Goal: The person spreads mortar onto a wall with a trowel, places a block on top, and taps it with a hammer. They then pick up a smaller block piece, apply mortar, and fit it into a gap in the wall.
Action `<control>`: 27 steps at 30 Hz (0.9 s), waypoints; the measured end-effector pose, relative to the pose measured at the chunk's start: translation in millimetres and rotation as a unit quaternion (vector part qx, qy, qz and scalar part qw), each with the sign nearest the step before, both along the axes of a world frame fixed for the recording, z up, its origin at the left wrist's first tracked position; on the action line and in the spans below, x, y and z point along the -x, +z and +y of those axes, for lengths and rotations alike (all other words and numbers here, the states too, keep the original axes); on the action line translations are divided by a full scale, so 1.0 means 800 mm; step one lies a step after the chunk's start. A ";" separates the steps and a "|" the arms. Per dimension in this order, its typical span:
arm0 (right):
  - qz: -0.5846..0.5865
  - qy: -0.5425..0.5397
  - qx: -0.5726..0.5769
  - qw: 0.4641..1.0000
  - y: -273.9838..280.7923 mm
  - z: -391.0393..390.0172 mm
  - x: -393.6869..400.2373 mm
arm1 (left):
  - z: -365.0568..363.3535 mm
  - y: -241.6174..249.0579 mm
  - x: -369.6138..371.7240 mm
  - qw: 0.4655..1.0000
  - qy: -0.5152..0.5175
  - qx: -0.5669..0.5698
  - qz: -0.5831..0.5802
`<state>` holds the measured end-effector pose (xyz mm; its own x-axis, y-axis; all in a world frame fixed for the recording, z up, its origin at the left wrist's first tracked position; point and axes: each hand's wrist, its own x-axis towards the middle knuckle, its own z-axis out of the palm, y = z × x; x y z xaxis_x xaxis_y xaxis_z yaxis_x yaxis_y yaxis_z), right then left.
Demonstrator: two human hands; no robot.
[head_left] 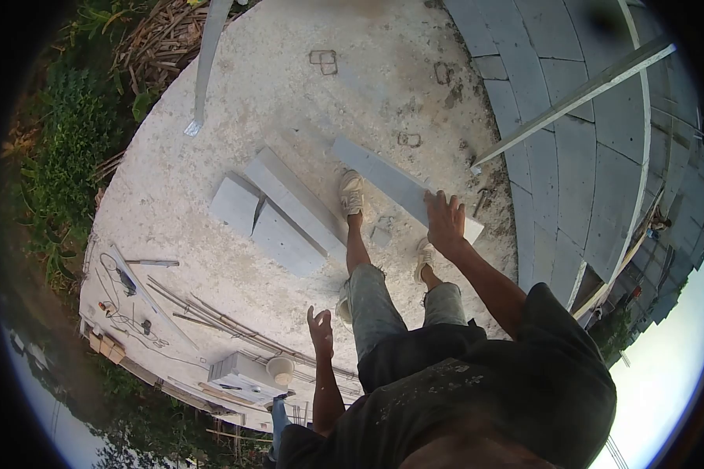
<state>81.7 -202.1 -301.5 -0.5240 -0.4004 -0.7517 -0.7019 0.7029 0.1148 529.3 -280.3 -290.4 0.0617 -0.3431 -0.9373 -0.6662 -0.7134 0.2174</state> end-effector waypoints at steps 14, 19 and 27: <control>-0.084 -0.198 -0.050 0.975 -0.087 0.110 0.027 | -0.091 0.006 0.192 0.974 -0.162 0.078 0.138; -0.057 -0.290 0.037 0.955 -0.006 0.146 -0.005 | -0.124 -0.005 0.240 0.764 -0.568 0.218 0.213; -0.067 -0.430 0.100 0.895 0.390 0.384 -0.132 | 0.051 0.082 0.473 0.247 -0.843 0.212 0.428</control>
<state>187.0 104.8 10.6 -0.6138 -0.0255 -0.7891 0.1100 0.9870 -0.1175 151.1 -239.3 -225.2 -0.6628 0.7167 -0.2167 0.4813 0.6295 0.6099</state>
